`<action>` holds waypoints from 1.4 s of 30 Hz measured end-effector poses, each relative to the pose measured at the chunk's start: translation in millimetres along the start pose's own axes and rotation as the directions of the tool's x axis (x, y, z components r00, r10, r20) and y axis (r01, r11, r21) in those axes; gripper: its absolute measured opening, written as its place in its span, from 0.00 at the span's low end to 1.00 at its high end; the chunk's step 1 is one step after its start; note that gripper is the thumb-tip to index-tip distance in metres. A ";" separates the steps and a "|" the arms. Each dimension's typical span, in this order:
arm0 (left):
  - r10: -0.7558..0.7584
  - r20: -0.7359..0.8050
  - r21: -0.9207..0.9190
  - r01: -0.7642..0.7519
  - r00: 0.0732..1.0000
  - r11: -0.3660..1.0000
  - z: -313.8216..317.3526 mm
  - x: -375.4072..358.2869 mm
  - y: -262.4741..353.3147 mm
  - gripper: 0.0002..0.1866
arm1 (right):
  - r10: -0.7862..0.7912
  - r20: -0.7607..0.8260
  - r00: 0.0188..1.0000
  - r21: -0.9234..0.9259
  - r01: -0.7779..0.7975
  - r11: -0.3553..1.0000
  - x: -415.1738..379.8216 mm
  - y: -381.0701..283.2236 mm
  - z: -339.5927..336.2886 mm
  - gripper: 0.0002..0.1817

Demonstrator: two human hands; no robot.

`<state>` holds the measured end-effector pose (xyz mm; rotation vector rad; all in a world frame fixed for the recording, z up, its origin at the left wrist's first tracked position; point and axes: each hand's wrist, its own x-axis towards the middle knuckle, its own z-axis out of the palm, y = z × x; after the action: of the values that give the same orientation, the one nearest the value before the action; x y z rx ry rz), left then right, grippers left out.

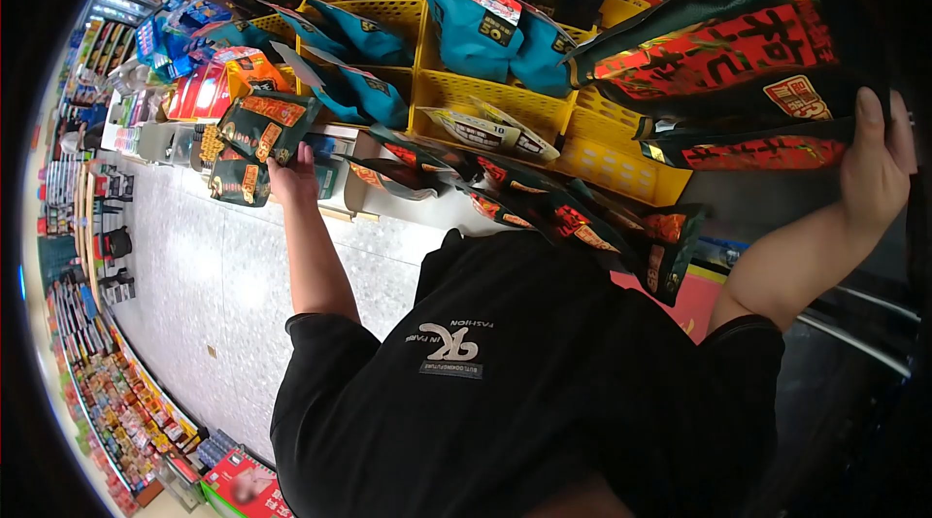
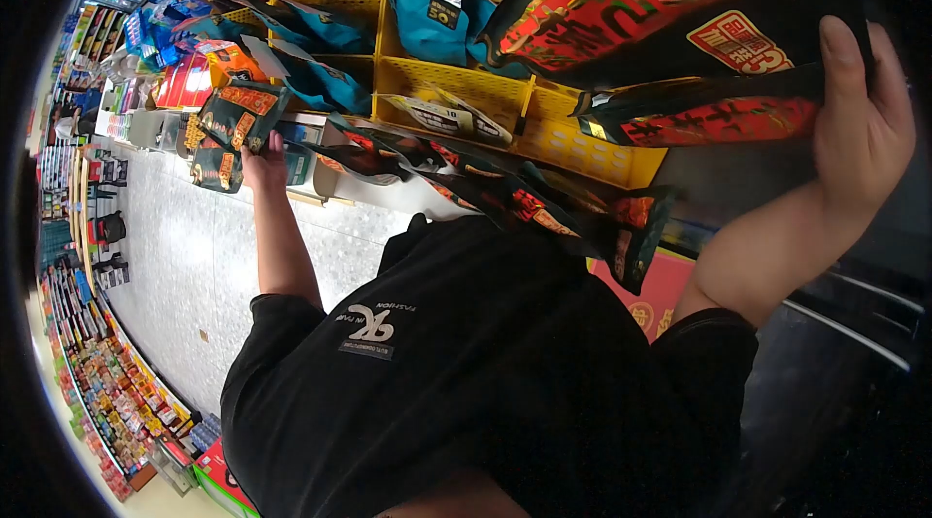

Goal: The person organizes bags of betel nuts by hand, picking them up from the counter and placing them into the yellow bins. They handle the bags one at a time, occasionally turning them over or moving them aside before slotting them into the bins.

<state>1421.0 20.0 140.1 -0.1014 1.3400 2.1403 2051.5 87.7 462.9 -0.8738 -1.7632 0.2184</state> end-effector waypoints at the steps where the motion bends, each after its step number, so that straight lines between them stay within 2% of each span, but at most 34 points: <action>1: -0.074 0.034 -0.001 0.074 0.997 0.997 -4.4 3.4 2.3 0.23 | 0.003 0.001 1.000 -0.002 -0.003 1.000 0.2 0.2 0.1 0.09; 2: -0.148 0.070 0.000 0.148 0.986 0.989 -8.7 7.8 5.2 0.23 | 0.009 0.002 1.000 -0.006 -0.009 1.000 0.4 0.4 0.4 0.09; 3: -0.151 0.070 0.002 0.152 0.986 0.988 -15.3 16.3 9.0 0.23 | 0.016 0.003 1.000 -0.011 -0.016 1.000 0.2 0.3 0.2 0.10; 5: -0.374 0.160 0.015 0.377 0.913 0.926 -31.8 37.6 17.8 0.22 | 0.018 -0.015 1.000 0.007 -0.018 1.000 -2.6 -1.4 4.2 0.10; 6: -0.386 0.230 0.021 0.392 0.894 0.920 -35.8 38.4 21.5 0.21 | 0.015 -0.035 0.999 0.028 -0.015 1.000 -3.7 -2.6 5.2 0.10; 7: -0.387 0.233 0.024 0.393 0.892 0.919 -36.4 40.9 23.9 0.21 | 0.017 -0.038 0.999 0.025 -0.016 1.000 -4.2 -2.7 4.1 0.10; 10: -0.424 0.200 -0.162 0.456 0.884 0.875 -33.0 44.8 28.9 0.20 | -0.004 -0.007 1.000 0.021 0.004 1.000 -6.4 -3.5 1.1 0.10; 11: -0.425 0.201 -0.160 0.458 0.882 0.874 -30.3 46.1 29.1 0.20 | 0.003 -0.013 1.000 0.027 -0.003 1.000 -6.7 -4.7 2.2 0.09; 13: -0.486 0.089 -0.326 0.487 0.869 0.810 -18.0 39.7 34.1 0.21 | 0.009 -0.020 1.000 0.032 -0.008 0.999 -5.9 -6.5 3.7 0.09; 14: -0.487 0.091 -0.325 0.489 0.868 0.810 -18.5 42.5 34.9 0.21 | -0.004 -0.015 1.000 0.016 0.004 1.000 -5.4 -7.2 4.2 0.08; 16: -0.534 0.198 -0.481 0.556 0.822 0.678 -17.4 46.4 38.4 0.23 | -0.018 -0.012 1.000 -0.003 0.018 1.000 -5.8 -6.9 1.5 0.08; 18: -0.506 0.195 -0.508 0.528 0.840 0.681 -10.7 36.9 39.3 0.24 | -0.003 0.053 0.999 -0.086 0.007 0.996 -7.0 -3.8 -5.6 0.13; 23: -0.414 0.205 -0.586 0.450 0.887 0.674 -3.7 29.7 38.6 0.26 | 0.025 0.039 0.999 -0.071 -0.022 0.997 -8.1 -3.2 -7.2 0.13; 25: -0.282 0.252 -0.659 0.377 0.926 0.651 4.1 18.1 36.8 0.26 | 0.029 0.028 0.999 -0.066 -0.027 0.997 -8.0 -1.8 -6.1 0.13; 29: -0.317 0.165 -0.768 0.323 0.934 0.554 14.3 35.4 27.3 0.23 | 0.041 0.027 0.999 -0.051 -0.040 0.998 -7.9 -3.3 -0.5 0.14; 31: -0.402 0.066 -0.627 0.351 0.913 0.696 23.1 39.9 23.0 0.21 | 0.070 0.005 0.998 -0.068 -0.069 0.995 -7.9 -6.5 1.0 0.14; 32: -0.414 -0.088 -0.524 0.312 0.906 0.793 26.2 40.3 18.1 0.20 | 0.080 0.000 0.997 -0.076 -0.080 0.994 -7.6 -7.3 0.8 0.14; 33: -0.415 -0.087 -0.524 0.312 0.906 0.792 23.8 46.4 16.2 0.20 | 0.091 -0.007 0.996 -0.084 -0.091 0.992 -7.6 -7.8 0.4 0.14; 35: -0.377 -0.165 -0.375 0.296 0.911 0.878 21.0 59.2 11.5 0.20 | 0.090 0.007 0.996 -0.090 -0.089 0.992 -8.4 -7.3 -3.1 0.14; 36: -0.378 -0.165 -0.375 0.297 0.911 0.878 24.0 54.5 11.6 0.20 | 0.090 0.023 0.996 -0.095 -0.087 0.992 -9.3 -6.6 -4.9 0.14; 38: -0.216 -0.197 -0.113 0.197 0.956 0.974 31.3 38.0 15.2 0.19 | 0.092 0.018 0.996 -0.089 -0.090 0.992 -11.3 -3.7 -5.9 0.14; 39: -0.215 -0.197 -0.112 0.196 0.957 0.974 27.2 39.4 16.1 0.19 | 0.093 0.012 0.996 -0.082 -0.092 0.992 -12.1 -2.9 -5.8 0.14; 42: -0.080 -0.171 0.051 0.090 0.982 0.995 19.4 38.6 19.6 0.17 | 0.080 0.019 0.997 -0.094 -0.078 0.992 -11.4 -4.5 -3.3 0.14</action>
<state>1384.0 47.6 151.0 -0.3171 1.4654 2.0564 2053.9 76.2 458.1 -1.0135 -1.7726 0.1992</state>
